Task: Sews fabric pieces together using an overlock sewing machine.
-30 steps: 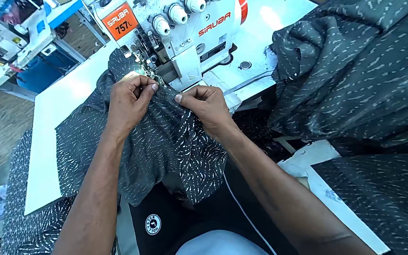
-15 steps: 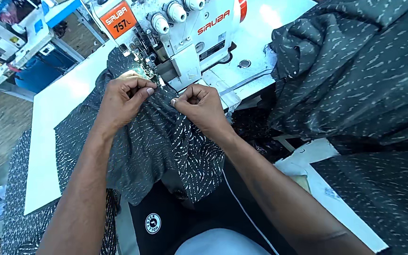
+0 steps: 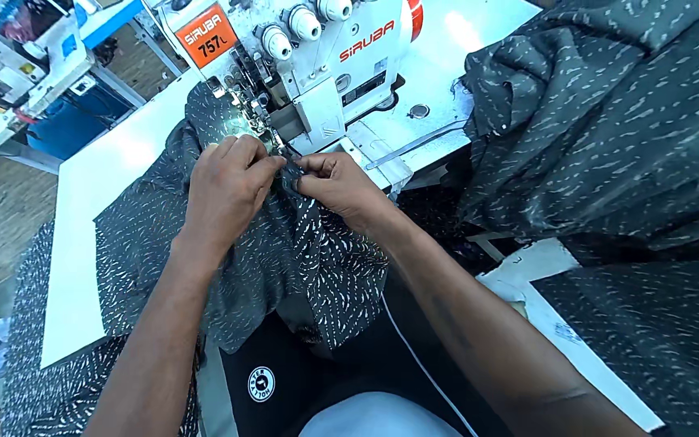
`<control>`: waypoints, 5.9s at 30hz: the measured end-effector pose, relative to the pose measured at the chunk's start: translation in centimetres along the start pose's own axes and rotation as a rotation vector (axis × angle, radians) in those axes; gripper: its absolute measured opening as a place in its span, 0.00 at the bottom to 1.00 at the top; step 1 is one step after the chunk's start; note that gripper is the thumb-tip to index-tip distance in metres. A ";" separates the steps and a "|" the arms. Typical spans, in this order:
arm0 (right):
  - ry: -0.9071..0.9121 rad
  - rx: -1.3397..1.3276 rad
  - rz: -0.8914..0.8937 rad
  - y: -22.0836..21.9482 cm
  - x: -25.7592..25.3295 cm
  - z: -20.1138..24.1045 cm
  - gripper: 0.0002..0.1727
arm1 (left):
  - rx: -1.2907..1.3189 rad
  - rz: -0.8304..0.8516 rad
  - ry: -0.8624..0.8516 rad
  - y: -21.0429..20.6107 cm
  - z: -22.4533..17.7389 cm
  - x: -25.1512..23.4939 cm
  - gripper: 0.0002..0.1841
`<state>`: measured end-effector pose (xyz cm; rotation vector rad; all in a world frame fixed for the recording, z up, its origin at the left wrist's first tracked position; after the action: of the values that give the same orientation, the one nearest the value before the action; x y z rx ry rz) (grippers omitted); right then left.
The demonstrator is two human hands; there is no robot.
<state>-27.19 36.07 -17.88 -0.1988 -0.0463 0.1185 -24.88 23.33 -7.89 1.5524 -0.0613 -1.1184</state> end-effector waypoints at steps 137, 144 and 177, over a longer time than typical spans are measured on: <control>0.375 0.341 -0.263 1.5 7.3 1.1 0.14 | 1.025 -0.273 1.713 3.8 4.5 21.9 0.18; 0.433 1.025 -0.122 -3.0 5.0 2.9 0.26 | 1.046 -0.689 1.322 8.0 5.9 19.0 0.15; -0.255 -0.556 0.279 -5.0 5.0 1.8 0.15 | 0.456 -0.434 1.136 14.7 13.8 7.9 0.21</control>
<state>-21.79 32.12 -14.89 -0.7461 -0.3071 0.4100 -22.20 3.61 0.62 2.4921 0.8675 -0.3854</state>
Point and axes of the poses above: each hand's wrist, its own x-axis away from the middle knuckle, its own y-axis out of the back of the hand, z = x × y, the point moved 7 cm from there along -x, towards the middle knuckle, and after that the axes turned 13 degrees about -z, right-handed, at the moved point
